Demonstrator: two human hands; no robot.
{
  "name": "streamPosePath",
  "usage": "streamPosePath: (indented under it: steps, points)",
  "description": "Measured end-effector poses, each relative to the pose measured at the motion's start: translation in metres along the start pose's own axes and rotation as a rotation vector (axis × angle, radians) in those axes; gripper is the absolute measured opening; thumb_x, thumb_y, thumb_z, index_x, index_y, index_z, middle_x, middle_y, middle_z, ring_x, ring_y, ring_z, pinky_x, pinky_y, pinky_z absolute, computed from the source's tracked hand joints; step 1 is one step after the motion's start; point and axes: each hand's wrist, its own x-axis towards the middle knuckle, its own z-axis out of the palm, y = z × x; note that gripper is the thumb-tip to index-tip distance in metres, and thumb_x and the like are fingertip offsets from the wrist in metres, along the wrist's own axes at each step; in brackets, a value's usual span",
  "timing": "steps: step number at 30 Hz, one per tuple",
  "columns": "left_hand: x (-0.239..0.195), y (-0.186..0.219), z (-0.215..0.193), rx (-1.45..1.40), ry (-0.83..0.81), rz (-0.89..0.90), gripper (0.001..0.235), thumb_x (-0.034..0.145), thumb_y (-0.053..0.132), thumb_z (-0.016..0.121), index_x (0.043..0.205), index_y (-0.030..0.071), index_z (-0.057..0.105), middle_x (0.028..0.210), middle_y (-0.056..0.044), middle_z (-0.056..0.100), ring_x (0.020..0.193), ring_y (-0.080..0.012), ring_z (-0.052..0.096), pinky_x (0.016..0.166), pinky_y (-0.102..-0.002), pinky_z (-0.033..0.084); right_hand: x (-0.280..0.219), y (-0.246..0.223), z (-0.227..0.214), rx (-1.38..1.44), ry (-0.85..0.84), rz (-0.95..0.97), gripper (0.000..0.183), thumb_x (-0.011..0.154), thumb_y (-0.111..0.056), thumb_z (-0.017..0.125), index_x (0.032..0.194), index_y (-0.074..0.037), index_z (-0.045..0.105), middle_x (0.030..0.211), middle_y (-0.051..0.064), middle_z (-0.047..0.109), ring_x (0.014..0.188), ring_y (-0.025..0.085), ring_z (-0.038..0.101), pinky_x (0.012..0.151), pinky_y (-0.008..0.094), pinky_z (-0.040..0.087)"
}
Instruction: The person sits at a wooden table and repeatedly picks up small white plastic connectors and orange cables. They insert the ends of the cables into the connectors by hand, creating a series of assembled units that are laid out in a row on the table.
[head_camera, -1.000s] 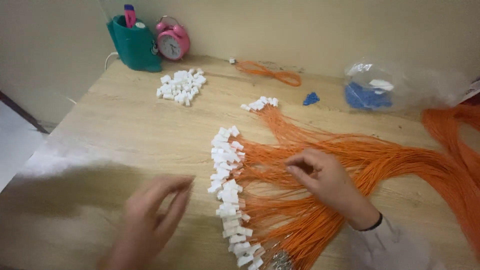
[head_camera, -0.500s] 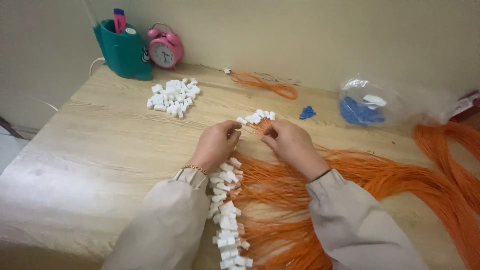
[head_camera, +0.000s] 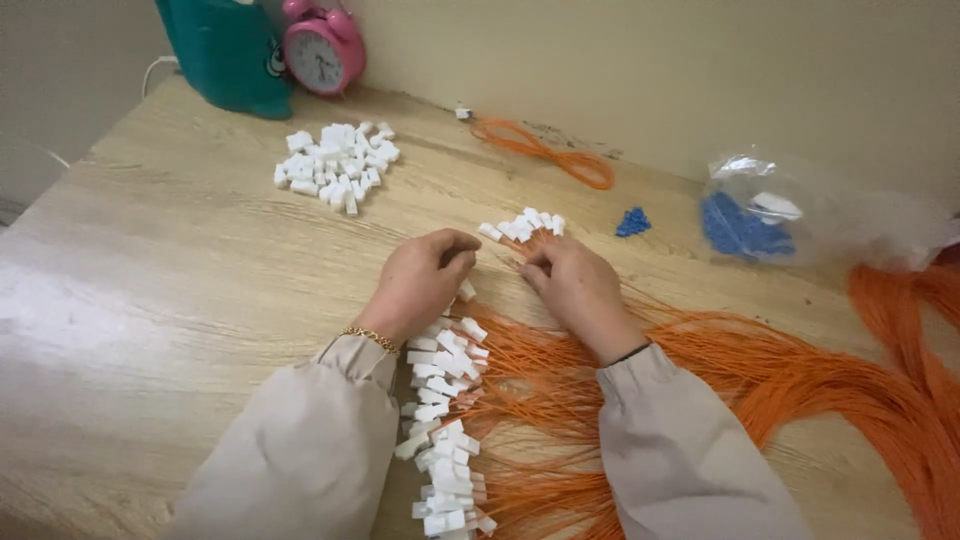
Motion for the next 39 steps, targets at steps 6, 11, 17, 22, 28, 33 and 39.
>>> streamPosePath:
  steps: [6,11,17,22,28,33,39]
  points:
    - [0.006,-0.007,0.001,-0.004,-0.004,0.007,0.029,0.090,0.023,0.058,0.114,0.014,0.071,0.105,-0.010,0.074,0.105,-0.0298,0.068,0.090,-0.042,0.053,-0.007,-0.007,-0.009,0.035,-0.041,0.040,0.030,0.087,-0.038,0.068,0.107,-0.015,0.069,0.093,0.009,0.066,0.096,0.031,0.066,0.082,0.041,0.052]
    - [0.012,-0.019,0.005,-0.018,0.009,0.010,0.029,0.090,0.024,0.059,0.115,0.015,0.071,0.104,-0.010,0.074,0.105,-0.0285,0.068,0.089,-0.041,0.053,-0.005,0.006,0.011,-0.027,0.039,-0.046,0.020,0.085,-0.032,0.069,0.093,-0.013,0.071,0.085,0.012,0.064,0.090,0.037,0.066,0.078,0.047,0.052]
    - [0.005,0.001,-0.001,-0.055,0.049,0.017,0.032,0.091,0.023,0.058,0.120,0.014,0.067,0.108,-0.014,0.072,0.109,-0.0308,0.065,0.092,-0.044,0.052,0.003,0.018,0.022,-0.164,0.138,-0.141,0.014,0.088,-0.030,0.063,0.088,-0.016,0.068,0.082,0.008,0.061,0.089,0.034,0.065,0.078,0.047,0.051]
    - [-0.004,0.036,-0.014,-0.359,0.180,0.185,0.053,0.098,0.037,0.043,0.137,0.001,0.049,0.128,-0.024,0.061,0.126,-0.0376,0.053,0.105,-0.049,0.043,-0.026,-0.023,-0.036,0.137,0.017,0.002,0.019,0.099,-0.028,0.050,0.105,-0.013,0.058,0.086,0.014,0.066,0.091,0.038,0.067,0.079,0.049,0.050]
    - [-0.020,0.057,-0.003,-0.460,0.025,0.296,0.068,0.101,0.046,0.027,0.146,-0.006,0.030,0.142,-0.032,0.043,0.136,-0.0478,0.033,0.112,-0.059,0.027,-0.042,-0.021,-0.047,0.434,-0.041,-0.011,0.018,0.098,-0.026,0.052,0.105,-0.012,0.060,0.084,0.014,0.070,0.085,0.034,0.069,0.077,0.044,0.052]
    - [-0.025,0.061,0.011,-0.461,-0.111,0.291,0.072,0.100,0.049,0.017,0.149,-0.004,0.021,0.148,-0.033,0.033,0.140,-0.0487,0.024,0.114,-0.059,0.020,-0.049,-0.013,-0.048,0.427,-0.030,-0.108,0.019,0.098,-0.023,0.055,0.100,-0.008,0.066,0.081,0.014,0.068,0.085,0.027,0.069,0.079,0.041,0.053]
    - [-0.022,0.055,0.021,-0.431,-0.203,0.282,0.071,0.100,0.052,0.016,0.151,0.003,0.022,0.149,-0.032,0.031,0.141,-0.0487,0.022,0.115,-0.060,0.017,-0.051,-0.020,-0.048,0.446,-0.043,-0.220,0.019,0.097,-0.021,0.057,0.102,-0.011,0.072,0.079,0.012,0.068,0.084,0.026,0.069,0.079,0.041,0.054]
